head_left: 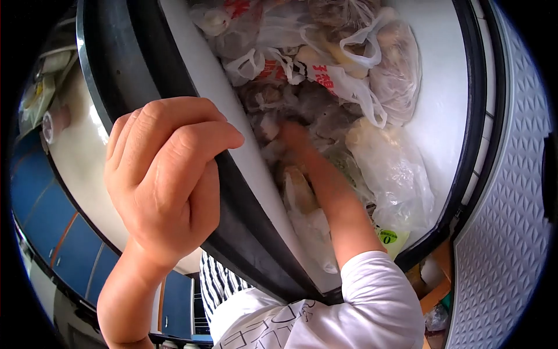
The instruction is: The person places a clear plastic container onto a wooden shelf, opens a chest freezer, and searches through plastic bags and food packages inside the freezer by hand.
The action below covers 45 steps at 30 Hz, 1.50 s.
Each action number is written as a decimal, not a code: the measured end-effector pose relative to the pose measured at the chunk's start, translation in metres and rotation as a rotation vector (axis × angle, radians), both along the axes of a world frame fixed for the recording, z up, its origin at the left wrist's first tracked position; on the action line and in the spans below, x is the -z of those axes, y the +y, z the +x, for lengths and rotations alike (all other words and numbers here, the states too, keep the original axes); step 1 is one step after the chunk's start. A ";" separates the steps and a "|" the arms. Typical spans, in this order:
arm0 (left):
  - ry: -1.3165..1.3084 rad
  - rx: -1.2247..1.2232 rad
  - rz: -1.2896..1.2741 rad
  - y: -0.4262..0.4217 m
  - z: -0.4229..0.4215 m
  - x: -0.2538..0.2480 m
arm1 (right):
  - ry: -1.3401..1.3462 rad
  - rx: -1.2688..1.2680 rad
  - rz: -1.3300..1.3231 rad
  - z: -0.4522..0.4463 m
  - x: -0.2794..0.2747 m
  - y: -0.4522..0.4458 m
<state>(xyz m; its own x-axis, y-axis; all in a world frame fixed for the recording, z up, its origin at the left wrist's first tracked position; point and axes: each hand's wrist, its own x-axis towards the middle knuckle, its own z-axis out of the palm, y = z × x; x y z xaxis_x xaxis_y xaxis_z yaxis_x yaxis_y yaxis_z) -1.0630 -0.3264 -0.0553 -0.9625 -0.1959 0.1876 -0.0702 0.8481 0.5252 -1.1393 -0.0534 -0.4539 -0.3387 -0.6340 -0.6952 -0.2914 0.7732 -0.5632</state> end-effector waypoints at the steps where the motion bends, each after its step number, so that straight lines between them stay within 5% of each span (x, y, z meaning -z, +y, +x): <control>1: 0.006 0.004 0.003 -0.001 -0.001 -0.001 | 0.200 -0.138 0.111 -0.007 0.001 0.004; 5: 0.056 0.008 0.023 0.000 0.000 0.003 | 0.731 -0.251 0.088 -0.022 -0.021 0.033; 6: 0.048 -0.001 0.026 0.000 0.002 0.004 | 0.724 -0.262 0.086 -0.029 -0.038 0.029; 8: 0.066 0.019 0.022 -0.002 0.002 0.007 | 0.364 -0.805 0.544 -0.048 -0.087 0.006; 11: 0.061 0.022 0.022 -0.004 0.001 0.006 | 0.551 -0.795 0.286 -0.051 -0.089 0.030; 14: 0.083 0.019 0.044 -0.003 0.001 0.008 | 0.397 -0.925 0.502 -0.055 -0.088 0.031; 18: 0.074 0.024 0.035 -0.003 0.001 0.008 | 0.513 -0.900 0.324 -0.058 -0.084 0.034; 21: 0.047 0.035 0.032 -0.003 0.002 0.005 | 0.257 -0.744 0.571 -0.067 -0.078 -0.014; 23: -0.006 0.055 0.051 -0.003 0.001 0.001 | 0.440 -0.411 0.567 -0.077 -0.043 -0.029; 29: -0.143 0.071 0.041 -0.003 0.003 -0.009 | 1.145 -0.286 0.403 -0.057 0.050 -0.018; 32: -0.238 0.176 -0.060 -0.006 0.001 -0.014 | 1.069 -0.448 0.428 -0.060 0.036 -0.017; 35: -0.175 0.068 0.059 0.000 -0.001 -0.011 | 0.932 -0.262 0.310 -0.056 0.033 -0.008; 39: -0.108 0.068 0.070 0.000 -0.003 -0.008 | 0.555 -0.439 0.312 -0.024 0.039 0.029; 45: -0.068 0.046 0.069 0.001 -0.002 -0.005 | 0.474 -0.288 0.237 -0.002 0.010 0.013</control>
